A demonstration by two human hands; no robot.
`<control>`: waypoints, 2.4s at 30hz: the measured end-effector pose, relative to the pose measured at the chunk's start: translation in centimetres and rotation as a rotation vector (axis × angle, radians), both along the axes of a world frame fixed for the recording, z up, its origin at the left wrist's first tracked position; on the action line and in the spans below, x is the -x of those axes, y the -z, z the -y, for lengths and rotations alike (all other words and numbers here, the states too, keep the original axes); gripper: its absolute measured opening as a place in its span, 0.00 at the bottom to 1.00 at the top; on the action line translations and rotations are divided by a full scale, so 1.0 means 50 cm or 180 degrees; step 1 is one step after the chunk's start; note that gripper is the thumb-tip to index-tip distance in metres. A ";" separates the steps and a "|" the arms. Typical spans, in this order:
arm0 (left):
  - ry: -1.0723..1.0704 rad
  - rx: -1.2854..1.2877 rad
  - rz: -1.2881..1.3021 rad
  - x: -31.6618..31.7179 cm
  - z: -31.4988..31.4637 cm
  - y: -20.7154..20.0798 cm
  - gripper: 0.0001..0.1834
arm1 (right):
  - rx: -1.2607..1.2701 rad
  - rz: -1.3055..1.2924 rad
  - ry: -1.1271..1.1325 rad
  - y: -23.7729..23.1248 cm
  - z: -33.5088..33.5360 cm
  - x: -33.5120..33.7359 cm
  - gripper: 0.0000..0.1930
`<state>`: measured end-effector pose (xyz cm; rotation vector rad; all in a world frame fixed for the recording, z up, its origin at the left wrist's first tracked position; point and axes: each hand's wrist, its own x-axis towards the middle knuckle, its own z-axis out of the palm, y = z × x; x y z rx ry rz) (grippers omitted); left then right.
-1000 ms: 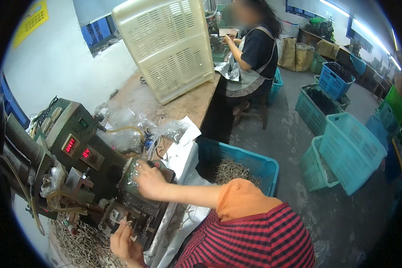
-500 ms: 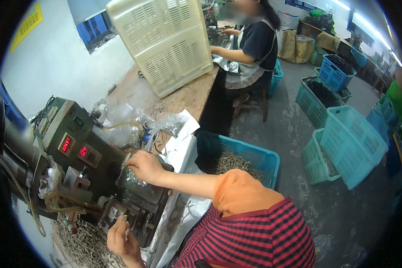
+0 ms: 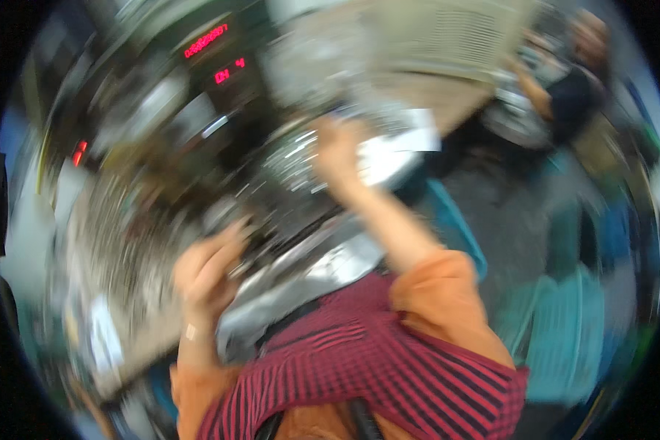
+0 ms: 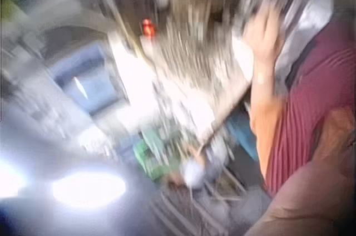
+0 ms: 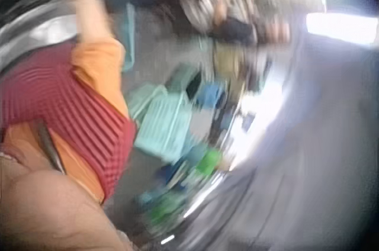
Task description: The person repeatedly picks up small metal pins and wire segments, inserts them into a press machine, and removes the assembled units. The person also gathers and repositions loose wire segments on the worktable to maintain a steady supply for the machine.
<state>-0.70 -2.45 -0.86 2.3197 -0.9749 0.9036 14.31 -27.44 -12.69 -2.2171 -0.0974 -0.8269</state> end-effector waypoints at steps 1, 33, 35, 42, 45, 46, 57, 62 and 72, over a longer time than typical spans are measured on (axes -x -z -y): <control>0.0150 0.0043 0.0066 0.002 -0.016 0.012 0.14 | -0.0542 -0.0635 -0.0352 -0.063 0.000 0.003 0.11; -0.3686 -0.0532 -0.2643 0.053 -0.502 0.268 0.09 | -0.0904 -0.0658 -0.1867 -0.184 -0.067 0.161 0.07; -0.3798 -0.0566 -0.2591 0.045 -0.502 0.264 0.09 | -0.1042 -0.0629 -0.2097 -0.208 -0.112 0.133 0.09; -0.3140 0.0010 -0.2954 0.060 -0.466 0.280 0.08 | -0.2001 -0.1018 -0.2502 -0.189 -0.179 0.114 0.29; -0.3203 0.0104 -0.2901 0.060 -0.489 0.281 0.07 | -0.2190 -0.1055 -0.2663 -0.202 -0.198 0.126 0.33; -0.3403 0.0450 -0.2968 0.064 -0.479 0.260 0.07 | -0.2212 -0.1020 -0.2591 -0.207 -0.202 0.132 0.33; 0.0917 0.3781 -0.3915 0.094 -0.110 0.007 0.18 | -0.0472 -0.0675 -0.1685 -0.168 -0.057 0.160 0.18; 0.1089 0.4239 -0.5699 0.033 0.023 -0.060 0.25 | 0.1344 -0.0574 -0.0022 -0.043 0.027 0.171 0.14; 0.0595 0.4729 -0.5653 -0.002 0.049 -0.035 0.23 | 0.0516 -0.0603 -0.0426 -0.033 -0.003 0.057 0.05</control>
